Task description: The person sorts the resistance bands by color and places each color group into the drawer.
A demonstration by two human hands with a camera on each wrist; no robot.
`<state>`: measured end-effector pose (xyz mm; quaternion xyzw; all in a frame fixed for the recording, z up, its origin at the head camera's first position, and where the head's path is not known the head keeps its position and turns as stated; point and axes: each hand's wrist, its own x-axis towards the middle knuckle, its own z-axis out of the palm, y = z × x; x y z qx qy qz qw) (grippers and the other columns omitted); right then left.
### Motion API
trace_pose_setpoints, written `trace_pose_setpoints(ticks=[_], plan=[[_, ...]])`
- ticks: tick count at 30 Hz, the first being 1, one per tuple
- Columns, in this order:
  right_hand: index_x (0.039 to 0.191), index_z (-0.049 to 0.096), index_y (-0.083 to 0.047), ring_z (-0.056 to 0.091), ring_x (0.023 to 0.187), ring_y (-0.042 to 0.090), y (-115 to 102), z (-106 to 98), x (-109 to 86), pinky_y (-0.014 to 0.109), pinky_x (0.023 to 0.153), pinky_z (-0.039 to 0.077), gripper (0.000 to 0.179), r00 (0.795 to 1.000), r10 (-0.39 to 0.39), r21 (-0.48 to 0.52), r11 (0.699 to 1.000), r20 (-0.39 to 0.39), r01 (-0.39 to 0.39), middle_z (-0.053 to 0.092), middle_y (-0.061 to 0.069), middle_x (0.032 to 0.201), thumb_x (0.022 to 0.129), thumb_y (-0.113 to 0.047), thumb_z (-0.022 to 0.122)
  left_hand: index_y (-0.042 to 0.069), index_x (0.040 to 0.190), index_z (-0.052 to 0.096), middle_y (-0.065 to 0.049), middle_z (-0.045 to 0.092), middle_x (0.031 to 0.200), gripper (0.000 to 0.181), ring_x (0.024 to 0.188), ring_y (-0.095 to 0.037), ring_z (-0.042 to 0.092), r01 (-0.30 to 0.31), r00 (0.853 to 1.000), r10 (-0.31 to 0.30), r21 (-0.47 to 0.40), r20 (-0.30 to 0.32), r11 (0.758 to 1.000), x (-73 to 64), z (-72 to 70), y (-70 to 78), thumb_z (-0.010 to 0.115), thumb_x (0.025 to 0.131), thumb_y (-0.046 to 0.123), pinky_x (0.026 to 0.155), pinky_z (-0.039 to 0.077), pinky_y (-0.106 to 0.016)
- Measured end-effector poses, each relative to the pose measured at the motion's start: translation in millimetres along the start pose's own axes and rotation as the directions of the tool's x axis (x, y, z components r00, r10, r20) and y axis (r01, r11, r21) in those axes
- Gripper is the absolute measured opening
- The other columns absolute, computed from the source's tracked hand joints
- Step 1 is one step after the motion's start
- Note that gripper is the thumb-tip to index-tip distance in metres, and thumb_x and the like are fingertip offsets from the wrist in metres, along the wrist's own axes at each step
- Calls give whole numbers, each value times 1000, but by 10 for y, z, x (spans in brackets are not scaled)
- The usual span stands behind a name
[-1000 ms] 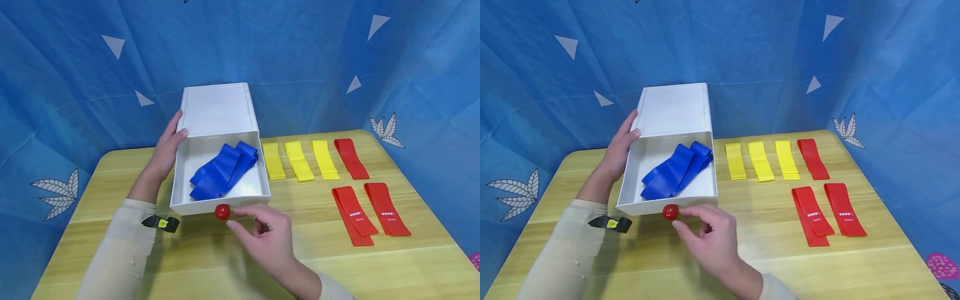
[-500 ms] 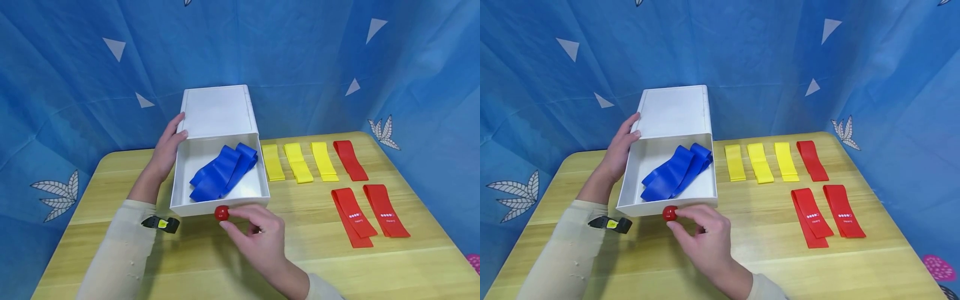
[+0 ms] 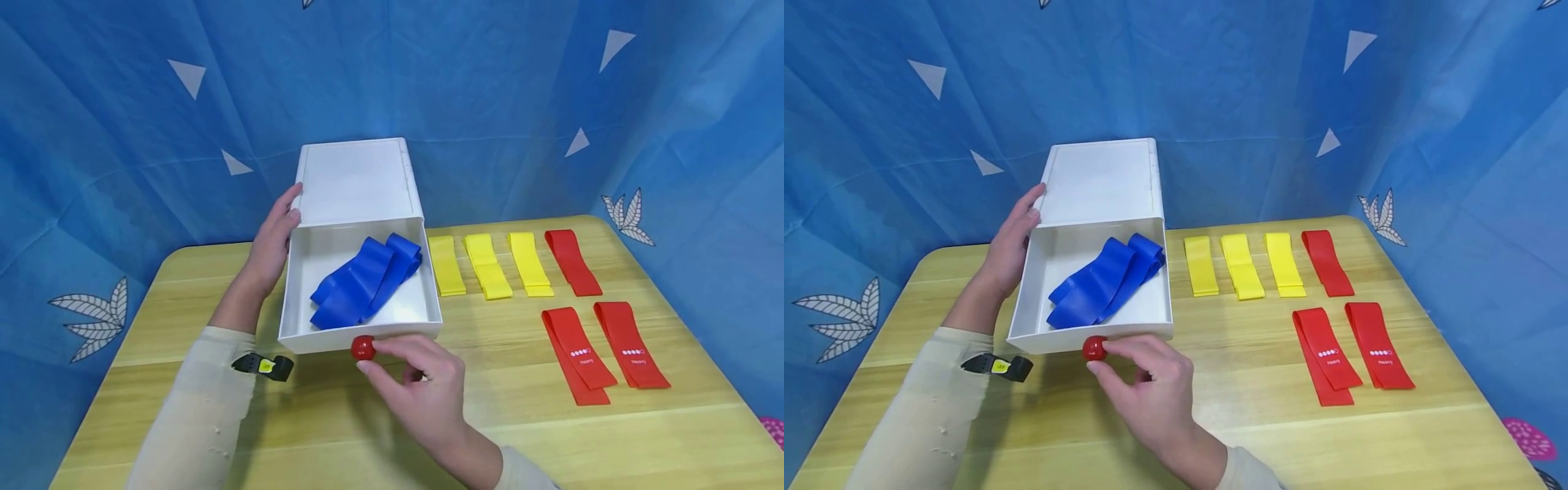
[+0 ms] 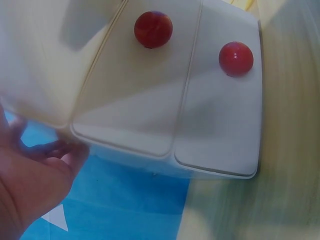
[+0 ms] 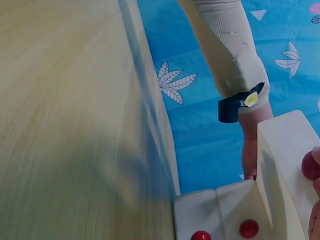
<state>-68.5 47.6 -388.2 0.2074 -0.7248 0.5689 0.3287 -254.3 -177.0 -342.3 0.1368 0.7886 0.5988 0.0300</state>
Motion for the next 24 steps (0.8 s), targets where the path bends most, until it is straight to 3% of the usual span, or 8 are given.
trace_pose_setpoints(ticks=[16,24], plan=[[95,79,-6,49,53,8,41,41,95,15,42,37,21,1000,4,7,1000,-20,-4,74,3,91,75,-5,87,34,160,19,2,19,162,57,139,-30,33,-1,1000,1,-36,2,999,-15,-7,-8,31,106,48,105,36,-59],[94,79,-4,46,49,10,108,84,193,16,41,35,21,999,-3,8,1000,-43,3,74,5,90,75,-5,87,35,160,19,2,17,162,57,141,-30,30,-1,1000,1,-35,8,999,2,-12,-24,31,106,48,107,33,-60]])
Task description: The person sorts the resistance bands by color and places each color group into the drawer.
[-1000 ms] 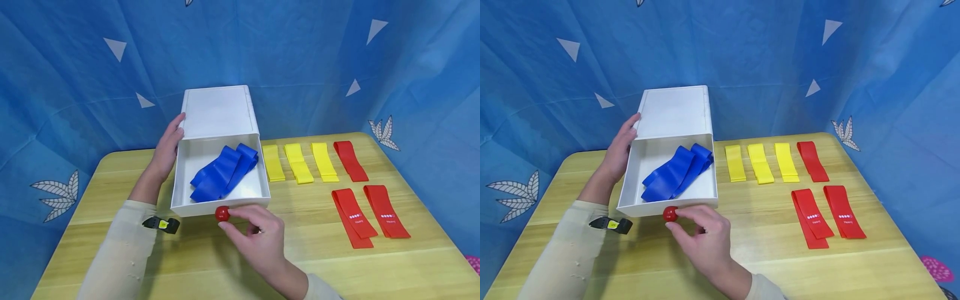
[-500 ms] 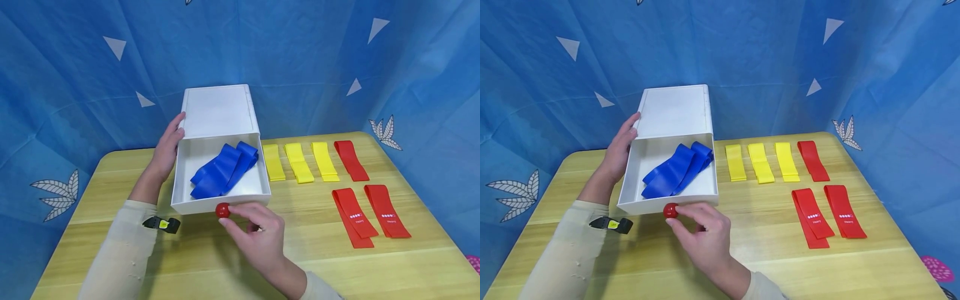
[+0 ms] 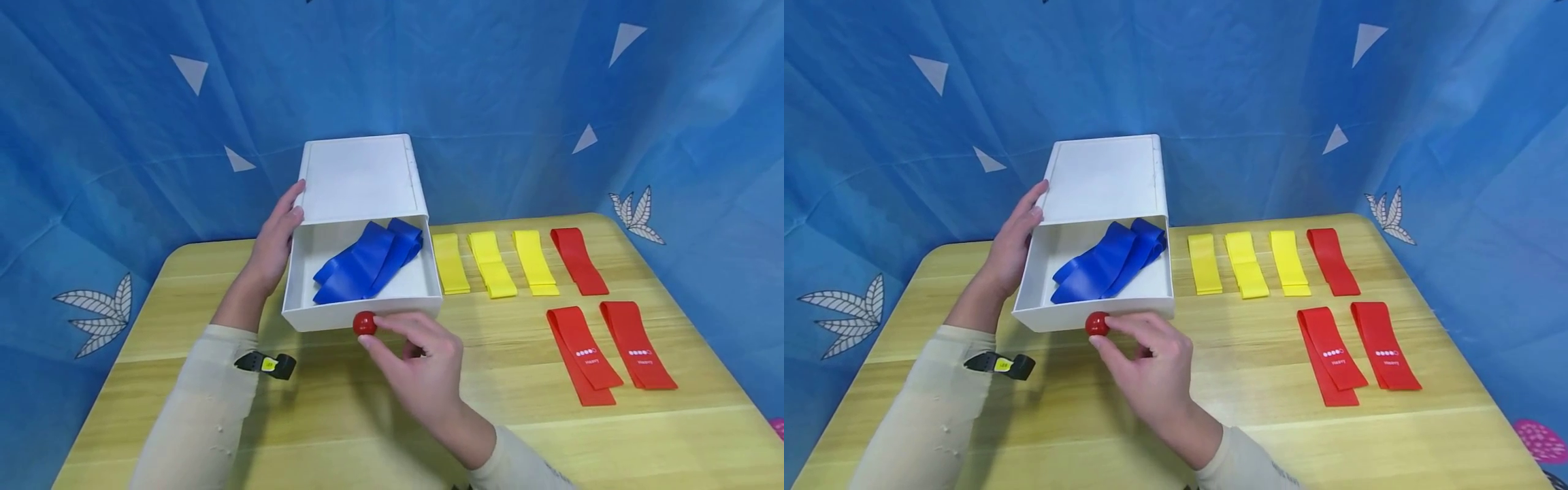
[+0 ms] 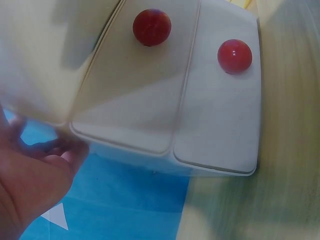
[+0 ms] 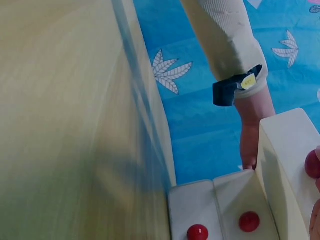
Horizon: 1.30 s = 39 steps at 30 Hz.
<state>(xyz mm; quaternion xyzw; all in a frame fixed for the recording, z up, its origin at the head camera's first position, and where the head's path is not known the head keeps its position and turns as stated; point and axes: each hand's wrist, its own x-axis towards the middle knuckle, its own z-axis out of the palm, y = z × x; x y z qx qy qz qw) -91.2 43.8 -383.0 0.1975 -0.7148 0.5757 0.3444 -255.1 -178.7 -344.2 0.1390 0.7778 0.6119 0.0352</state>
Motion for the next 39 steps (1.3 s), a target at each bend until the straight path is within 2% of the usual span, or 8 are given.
trace_pose_setpoints(ticks=[13,20,31,39], plan=[[95,80,-5,42,47,8,173,87,168,19,41,33,19,1000,16,5,1000,-21,-16,74,3,91,77,-7,86,36,160,21,2,18,162,55,143,-28,25,10,1000,-9,29,-7,1000,14,6,27,29,106,46,110,26,-61],[95,80,-5,43,46,12,226,147,270,22,41,36,19,999,38,-1,999,-34,-38,74,3,92,78,-9,86,36,160,20,2,16,163,56,144,-28,22,18,1000,-18,34,-2,999,19,0,45,29,106,46,110,25,-61],[97,80,-8,45,47,15,337,221,388,24,43,39,19,994,107,-24,994,-32,-108,73,-2,93,81,-15,86,33,161,19,2,15,164,57,145,-27,18,3,1000,-3,9,1,1000,3,3,34,29,106,44,111,22,-61],[98,80,-7,44,46,10,434,280,496,24,44,40,19,992,119,-57,991,-52,-122,73,0,94,81,-13,85,31,161,20,4,15,164,56,147,-22,15,-21,1000,21,21,-6,1000,10,8,32,29,107,42,114,18,-55]])
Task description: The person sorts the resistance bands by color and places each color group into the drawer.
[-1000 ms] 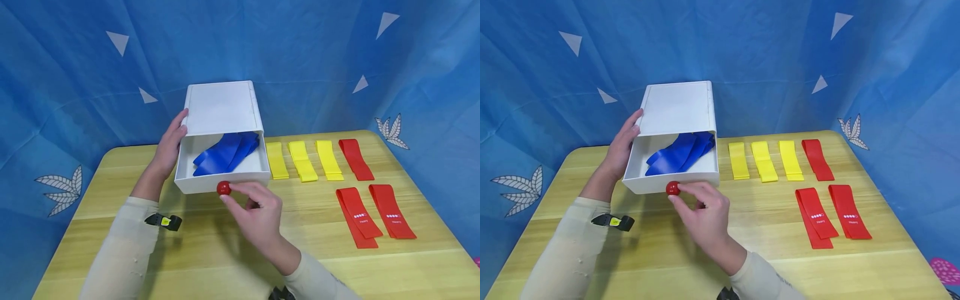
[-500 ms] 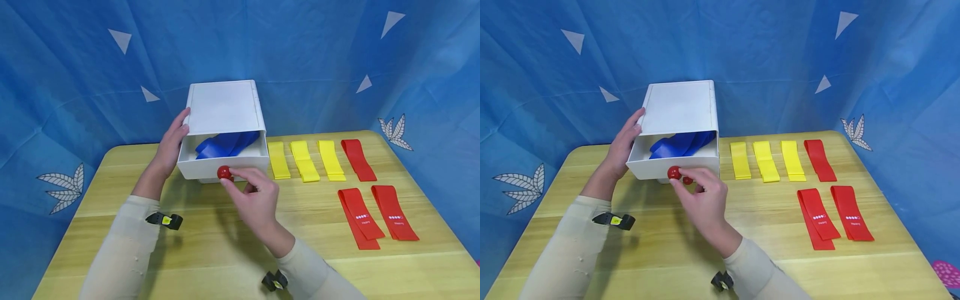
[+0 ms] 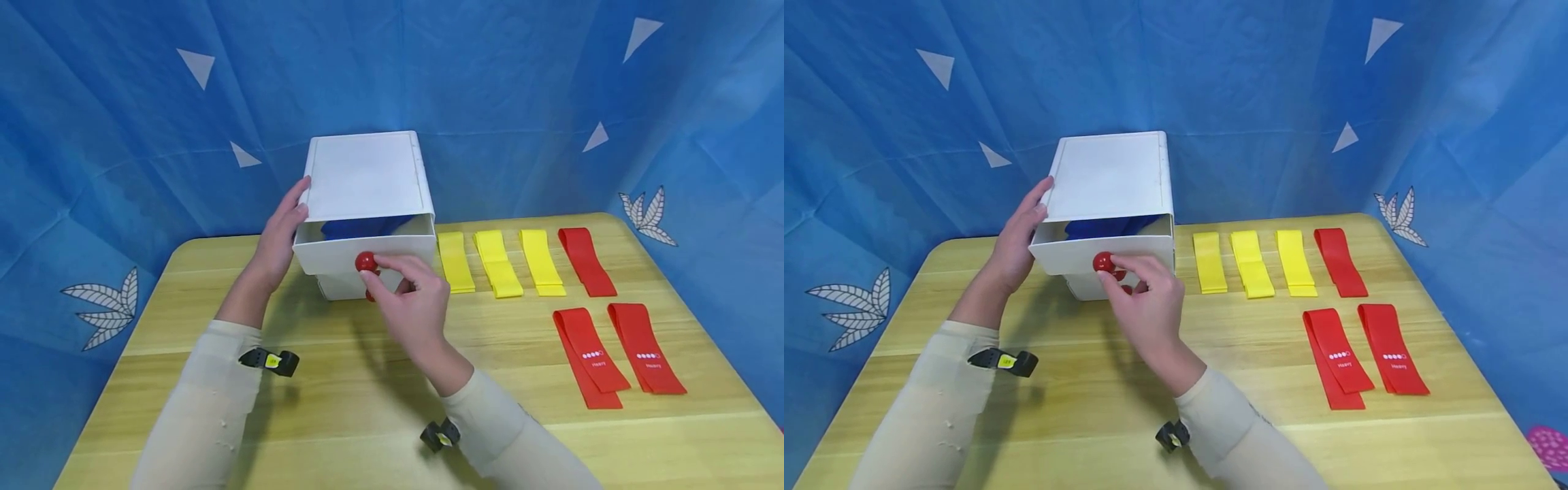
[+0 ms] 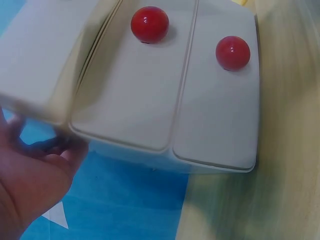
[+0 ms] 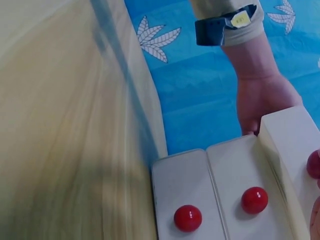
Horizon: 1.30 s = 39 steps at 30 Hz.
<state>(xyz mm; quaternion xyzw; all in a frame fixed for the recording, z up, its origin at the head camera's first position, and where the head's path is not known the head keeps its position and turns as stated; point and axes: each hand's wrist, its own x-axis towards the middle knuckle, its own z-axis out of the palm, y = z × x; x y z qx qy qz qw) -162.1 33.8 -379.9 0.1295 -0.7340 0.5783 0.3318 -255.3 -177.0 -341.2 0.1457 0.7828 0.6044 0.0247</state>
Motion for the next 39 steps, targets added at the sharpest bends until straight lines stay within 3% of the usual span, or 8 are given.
trace_pose_setpoints(ticks=[7,24,34,39], plan=[[100,80,-5,46,46,15,89,52,77,24,45,39,22,999,-15,5,1000,-28,15,74,6,95,80,-12,86,30,161,22,5,15,164,55,146,-20,17,6,1000,-6,-31,-13,1000,10,11,-9,30,107,39,113,23,-56],[103,80,-8,45,47,8,230,96,238,26,46,42,22,999,-37,-74,997,-9,36,73,-1,96,85,-21,82,30,160,23,4,16,164,55,146,-21,18,12,1000,-13,-62,-11,998,1,21,1,31,107,37,114,22,-56],[104,79,-8,45,48,7,232,113,229,26,46,41,22,1000,-10,-79,997,-2,10,73,-1,97,85,-19,82,31,160,23,3,16,164,54,146,-22,18,14,1000,-15,-59,-14,998,-5,18,-24,31,107,37,113,22,-56],[105,78,-7,46,48,9,253,98,158,26,47,42,24,999,47,-77,996,-7,-48,74,-1,98,85,-19,82,34,160,21,5,14,164,54,147,-20,15,26,1000,-27,-48,-15,999,-9,11,0,29,107,40,114,20,-56]])
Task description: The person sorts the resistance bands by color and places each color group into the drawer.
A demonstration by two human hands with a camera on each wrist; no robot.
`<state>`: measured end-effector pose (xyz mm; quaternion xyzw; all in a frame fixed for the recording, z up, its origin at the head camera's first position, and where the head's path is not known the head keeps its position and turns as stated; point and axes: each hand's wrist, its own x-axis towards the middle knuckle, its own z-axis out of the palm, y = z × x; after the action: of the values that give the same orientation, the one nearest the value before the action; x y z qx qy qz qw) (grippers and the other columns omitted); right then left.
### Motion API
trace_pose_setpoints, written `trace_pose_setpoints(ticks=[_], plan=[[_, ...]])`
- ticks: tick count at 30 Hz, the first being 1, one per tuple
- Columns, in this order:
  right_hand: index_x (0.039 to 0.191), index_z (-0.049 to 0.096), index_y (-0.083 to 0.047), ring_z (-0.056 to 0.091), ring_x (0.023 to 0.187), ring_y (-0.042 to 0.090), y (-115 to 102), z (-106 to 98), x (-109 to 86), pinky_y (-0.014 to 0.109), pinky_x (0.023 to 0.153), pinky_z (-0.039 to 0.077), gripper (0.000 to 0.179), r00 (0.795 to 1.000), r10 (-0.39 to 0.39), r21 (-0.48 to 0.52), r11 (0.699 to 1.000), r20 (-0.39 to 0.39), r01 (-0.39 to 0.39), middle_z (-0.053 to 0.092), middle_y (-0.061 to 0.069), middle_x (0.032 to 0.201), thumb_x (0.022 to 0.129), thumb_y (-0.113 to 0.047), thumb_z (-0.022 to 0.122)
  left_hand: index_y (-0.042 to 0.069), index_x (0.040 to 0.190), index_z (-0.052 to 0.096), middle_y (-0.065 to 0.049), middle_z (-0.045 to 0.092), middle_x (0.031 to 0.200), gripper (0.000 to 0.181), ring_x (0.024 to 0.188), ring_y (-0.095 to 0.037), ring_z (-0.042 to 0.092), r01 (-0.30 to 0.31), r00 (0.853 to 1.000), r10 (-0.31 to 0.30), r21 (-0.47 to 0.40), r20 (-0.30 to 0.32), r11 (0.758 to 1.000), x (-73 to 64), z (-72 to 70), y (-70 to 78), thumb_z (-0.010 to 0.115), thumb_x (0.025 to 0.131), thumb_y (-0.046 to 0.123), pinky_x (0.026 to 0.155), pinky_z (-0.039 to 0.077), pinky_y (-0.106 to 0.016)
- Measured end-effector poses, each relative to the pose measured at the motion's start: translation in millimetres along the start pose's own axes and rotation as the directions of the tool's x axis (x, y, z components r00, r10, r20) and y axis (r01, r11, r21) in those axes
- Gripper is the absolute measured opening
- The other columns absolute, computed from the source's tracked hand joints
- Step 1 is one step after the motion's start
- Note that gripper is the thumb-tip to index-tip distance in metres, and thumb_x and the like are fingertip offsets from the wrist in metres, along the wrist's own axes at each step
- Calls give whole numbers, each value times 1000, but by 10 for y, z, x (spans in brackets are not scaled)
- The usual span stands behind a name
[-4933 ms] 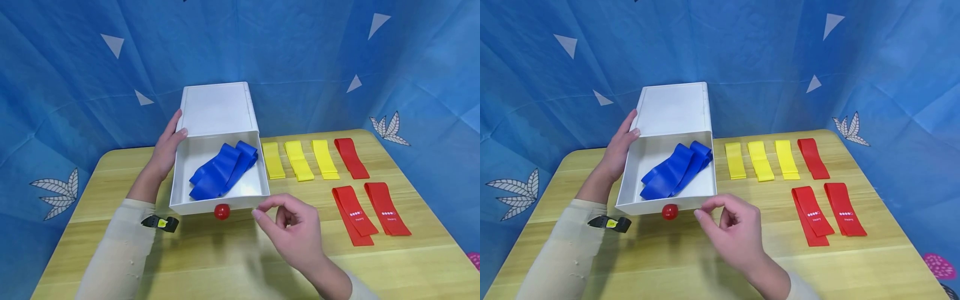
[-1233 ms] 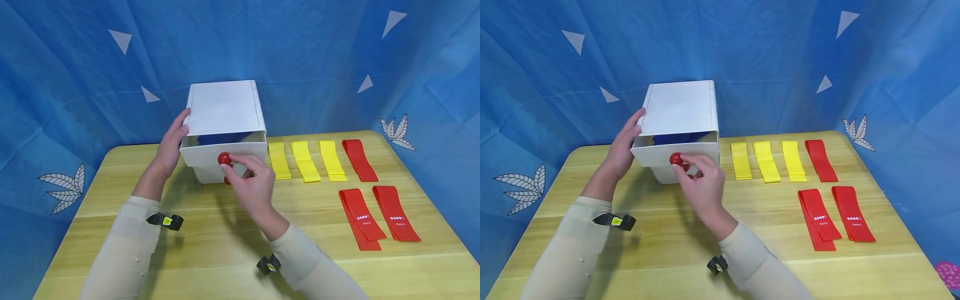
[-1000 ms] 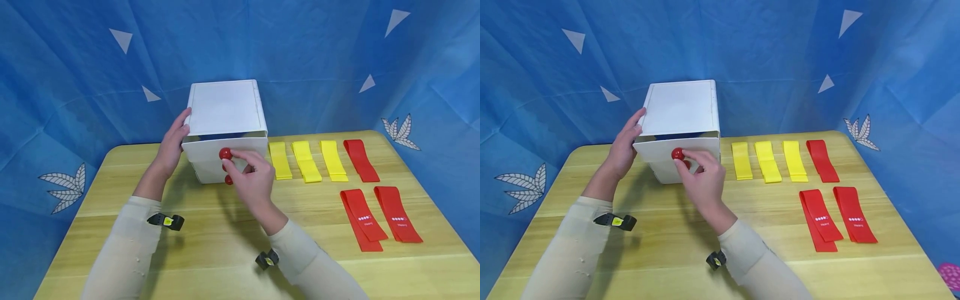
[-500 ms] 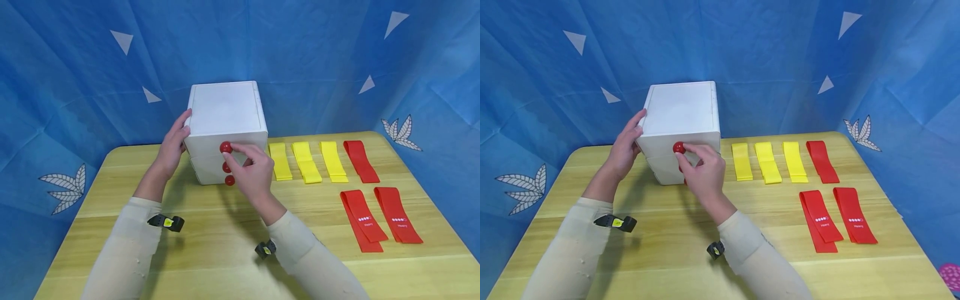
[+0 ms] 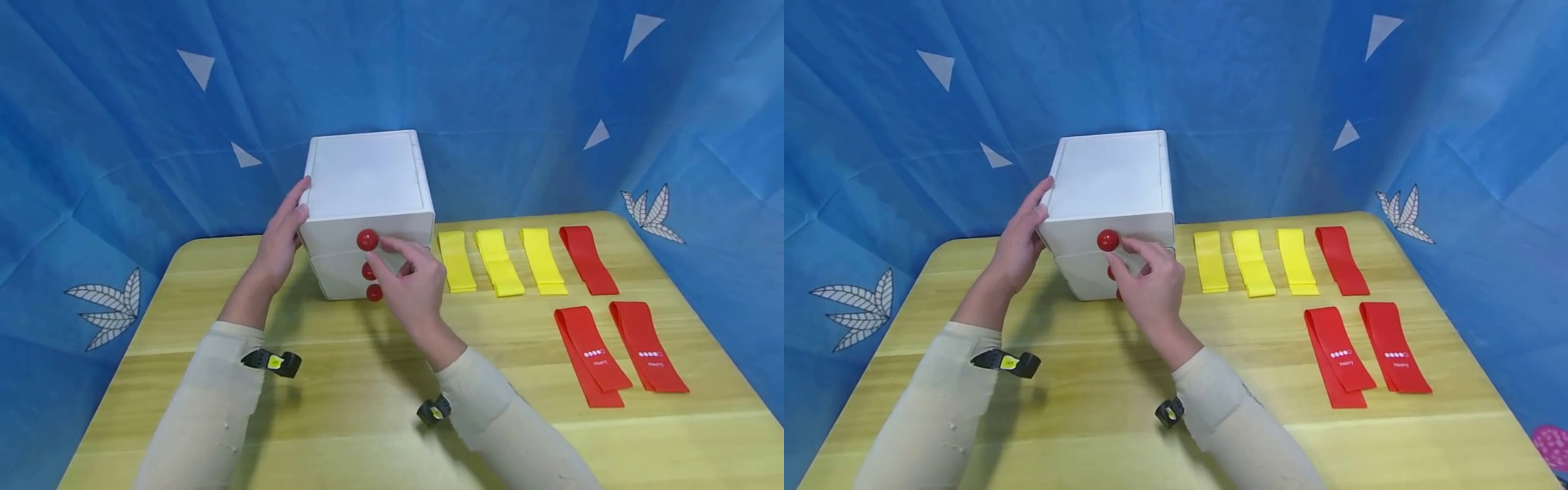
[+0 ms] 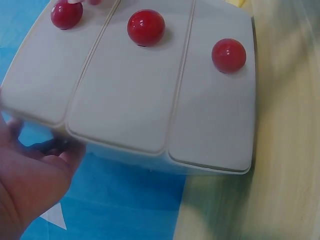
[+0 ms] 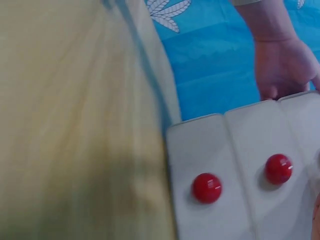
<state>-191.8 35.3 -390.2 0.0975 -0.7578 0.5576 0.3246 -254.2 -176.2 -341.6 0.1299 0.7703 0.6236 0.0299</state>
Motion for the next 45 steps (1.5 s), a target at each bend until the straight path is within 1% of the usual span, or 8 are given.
trace_pose_setpoints(ticks=[4,9,12,19,23,26,33,45], plan=[[103,78,-6,47,48,10,84,-20,-99,28,47,43,24,996,75,-29,997,51,-74,73,0,96,84,-21,82,35,160,21,6,13,164,54,147,-21,14,8,1000,-8,3,-5,1000,-4,-14,17,28,107,42,114,20,-57],[105,78,-10,51,50,13,178,-12,-211,28,47,44,24,978,163,-73,985,133,-154,73,-3,98,84,-22,83,34,160,21,6,12,164,54,148,-21,14,8,1000,-8,-4,-4,1000,1,-23,22,29,107,41,114,20,-58],[106,77,-13,54,54,15,215,8,-247,29,46,43,24,971,186,-78,981,150,-176,73,-6,99,85,-22,82,34,160,21,6,12,164,54,148,-21,14,9,1000,-9,-5,2,1000,6,-16,18,29,107,41,114,20,-58],[105,77,-14,66,73,17,240,91,-288,28,50,44,23,972,204,-53,978,118,-199,74,-6,97,83,-19,83,35,160,21,6,13,164,54,147,-22,15,19,1000,-19,12,0,1000,5,-9,18,29,107,42,113,21,-58],[105,76,-13,65,67,16,237,134,-304,27,48,43,25,973,211,-50,977,96,-207,74,-4,96,82,-20,85,38,159,23,6,15,164,54,147,-23,16,41,999,-41,36,-11,999,20,-13,17,30,106,45,112,23,-60],[104,76,-13,65,69,15,242,154,-306,27,50,43,26,977,201,-54,979,74,-197,74,-4,94,81,-21,86,41,158,23,7,15,164,53,147,-22,16,58,998,-57,50,-19,997,31,-8,20,30,106,46,112,23,-61],[101,77,-12,65,67,16,235,153,-308,27,48,44,23,984,173,-63,983,48,-170,75,-3,93,81,-19,85,36,160,23,5,14,164,53,147,-21,17,53,998,-53,8,-22,999,30,16,50,31,108,40,112,24,-58],[100,74,-13,65,71,15,222,178,-311,28,51,47,23,977,201,-81,977,67,-196,73,-4,91,82,-23,85,38,159,22,6,15,164,53,147,-23,17,58,998,-57,25,-29,998,12,14,36,30,107,43,112,24,-59]])
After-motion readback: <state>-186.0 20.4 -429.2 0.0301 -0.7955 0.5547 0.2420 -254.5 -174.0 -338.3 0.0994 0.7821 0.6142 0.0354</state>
